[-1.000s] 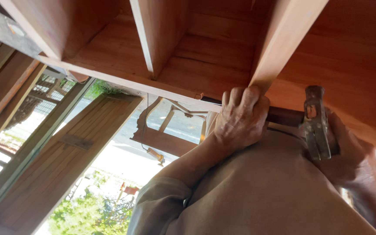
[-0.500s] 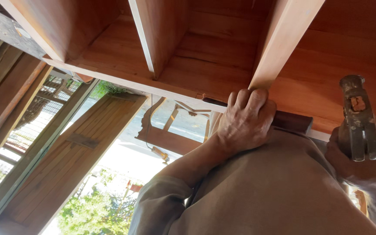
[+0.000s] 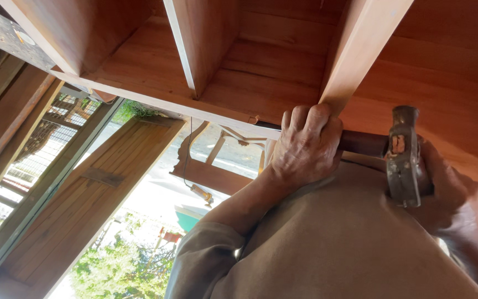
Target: The person works on an unfinished wooden shelf unit, first paring the inside of a joint with a chisel, then positioning a cylindrical wooden dowel into a hole in the frame and driving it in with repeated hammer strikes, steadying the dowel with the other hand.
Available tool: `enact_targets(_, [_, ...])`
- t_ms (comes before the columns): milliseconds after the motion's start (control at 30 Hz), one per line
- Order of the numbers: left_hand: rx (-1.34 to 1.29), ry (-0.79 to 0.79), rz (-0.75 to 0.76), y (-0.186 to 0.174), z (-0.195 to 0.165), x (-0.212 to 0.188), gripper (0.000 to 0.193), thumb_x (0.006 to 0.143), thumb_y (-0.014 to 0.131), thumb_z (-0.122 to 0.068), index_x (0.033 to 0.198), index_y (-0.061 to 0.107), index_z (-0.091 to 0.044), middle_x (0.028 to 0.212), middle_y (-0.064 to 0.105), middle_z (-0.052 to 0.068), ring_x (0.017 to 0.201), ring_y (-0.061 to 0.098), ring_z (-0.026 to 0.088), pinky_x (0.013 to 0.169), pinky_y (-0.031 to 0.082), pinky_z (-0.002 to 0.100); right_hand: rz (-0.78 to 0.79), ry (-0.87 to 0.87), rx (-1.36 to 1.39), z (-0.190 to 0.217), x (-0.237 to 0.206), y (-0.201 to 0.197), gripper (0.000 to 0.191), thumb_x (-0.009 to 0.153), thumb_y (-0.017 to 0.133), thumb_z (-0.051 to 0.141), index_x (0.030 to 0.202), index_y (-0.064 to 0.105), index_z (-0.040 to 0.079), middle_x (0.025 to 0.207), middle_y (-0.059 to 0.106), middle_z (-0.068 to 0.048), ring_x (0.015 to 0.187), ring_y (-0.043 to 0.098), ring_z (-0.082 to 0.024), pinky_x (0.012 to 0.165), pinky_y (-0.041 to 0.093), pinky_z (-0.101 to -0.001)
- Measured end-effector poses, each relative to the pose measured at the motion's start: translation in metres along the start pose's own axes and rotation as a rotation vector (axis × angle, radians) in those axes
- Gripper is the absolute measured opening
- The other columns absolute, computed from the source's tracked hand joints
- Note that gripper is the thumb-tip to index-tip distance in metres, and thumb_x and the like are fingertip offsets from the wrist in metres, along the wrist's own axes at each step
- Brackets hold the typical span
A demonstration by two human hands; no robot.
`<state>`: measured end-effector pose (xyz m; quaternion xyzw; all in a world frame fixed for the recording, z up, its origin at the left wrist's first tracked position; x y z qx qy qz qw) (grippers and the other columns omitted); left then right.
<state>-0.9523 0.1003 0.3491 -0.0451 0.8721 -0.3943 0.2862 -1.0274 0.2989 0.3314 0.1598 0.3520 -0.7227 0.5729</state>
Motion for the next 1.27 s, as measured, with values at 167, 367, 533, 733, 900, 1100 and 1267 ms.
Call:
enact_targets(167, [-0.008, -0.025, -0.021, 0.0, 0.003, 0.001, 0.023, 0.078, 0.076, -0.015, 0.092, 0.059, -0.006, 0.114, 0.046, 0.014, 0.101, 0.05, 0.034, 0.083, 0.044, 0.047, -0.061, -0.001, 0.014, 0.0, -0.004, -0.003, 0.079, 0.079, 0.086, 0.022, 0.145, 0.054, -0.008, 0.097, 0.071, -0.018, 0.082, 0.073, -0.023, 0.063, 0.06, -0.0304])
enact_targets(367, [-0.011, -0.003, -0.015, 0.0, 0.004, 0.003, 0.022, 0.078, 0.075, -0.014, 0.089, 0.059, -0.007, 0.112, 0.045, 0.014, 0.1, 0.05, 0.034, 0.084, 0.044, 0.049, -0.055, 0.009, -0.033, 0.001, -0.001, -0.004, 0.093, 0.064, 0.088, 0.028, 0.14, 0.054, -0.015, 0.098, 0.071, -0.025, 0.082, 0.073, -0.028, 0.059, 0.061, -0.0324])
enact_targets(533, [-0.014, 0.01, -0.014, 0.001, 0.003, -0.008, 0.026, 0.079, 0.075, -0.017, 0.098, 0.061, -0.006, 0.118, 0.046, 0.013, 0.106, 0.051, 0.034, 0.089, 0.045, 0.051, 0.009, 0.184, 0.079, -0.025, -0.02, 0.014, 0.058, 0.088, 0.075, 0.015, 0.14, 0.055, -0.003, 0.093, 0.072, -0.014, 0.074, 0.071, -0.017, 0.061, 0.057, -0.0323])
enact_targets(733, [-0.046, 0.014, 0.01, 0.003, 0.007, -0.012, 0.031, 0.078, 0.074, -0.017, 0.104, 0.063, -0.004, 0.118, 0.046, 0.013, 0.104, 0.051, 0.034, 0.087, 0.045, 0.051, -0.097, -0.091, 1.006, -0.039, -0.024, 0.017, 0.035, 0.095, 0.078, 0.024, 0.125, 0.062, 0.017, 0.092, 0.068, 0.0, 0.076, 0.07, -0.004, 0.071, 0.063, -0.0267])
enact_targets(900, [0.017, 0.006, -0.007, -0.004, 0.002, -0.007, 0.026, 0.081, 0.073, -0.014, 0.102, 0.062, -0.003, 0.12, 0.047, 0.015, 0.1, 0.05, 0.034, 0.085, 0.044, 0.05, -0.116, -0.064, -0.025, -0.008, -0.017, 0.003, 0.061, 0.091, 0.082, 0.016, 0.144, 0.057, -0.002, 0.096, 0.071, -0.015, 0.074, 0.071, -0.018, 0.055, 0.058, -0.0273])
enact_targets(1100, [0.01, 0.008, -0.018, -0.004, 0.001, -0.006, 0.023, 0.08, 0.072, -0.013, 0.099, 0.062, -0.004, 0.118, 0.046, 0.015, 0.101, 0.051, 0.034, 0.086, 0.045, 0.051, -0.08, 0.039, 0.016, 0.012, -0.002, -0.006, 0.064, 0.091, 0.08, 0.009, 0.147, 0.056, -0.012, 0.086, 0.071, -0.013, 0.072, 0.071, -0.019, 0.055, 0.058, -0.0301])
enact_targets(1267, [0.051, 0.011, -0.031, -0.002, 0.001, -0.003, 0.034, 0.083, 0.073, -0.011, 0.115, 0.065, -0.001, 0.124, 0.046, 0.013, 0.105, 0.051, 0.033, 0.09, 0.046, 0.049, -0.161, -0.206, -0.276, 0.017, -0.009, -0.007, 0.06, 0.088, 0.082, 0.015, 0.138, 0.054, -0.003, 0.095, 0.072, -0.014, 0.075, 0.071, -0.019, 0.059, 0.061, -0.0317])
Point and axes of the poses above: each hand's wrist, its own x-axis towards the middle knuckle, its own y-axis out of the palm, z = x × y, the point moved 9 cm from there along x, towards the middle knuckle
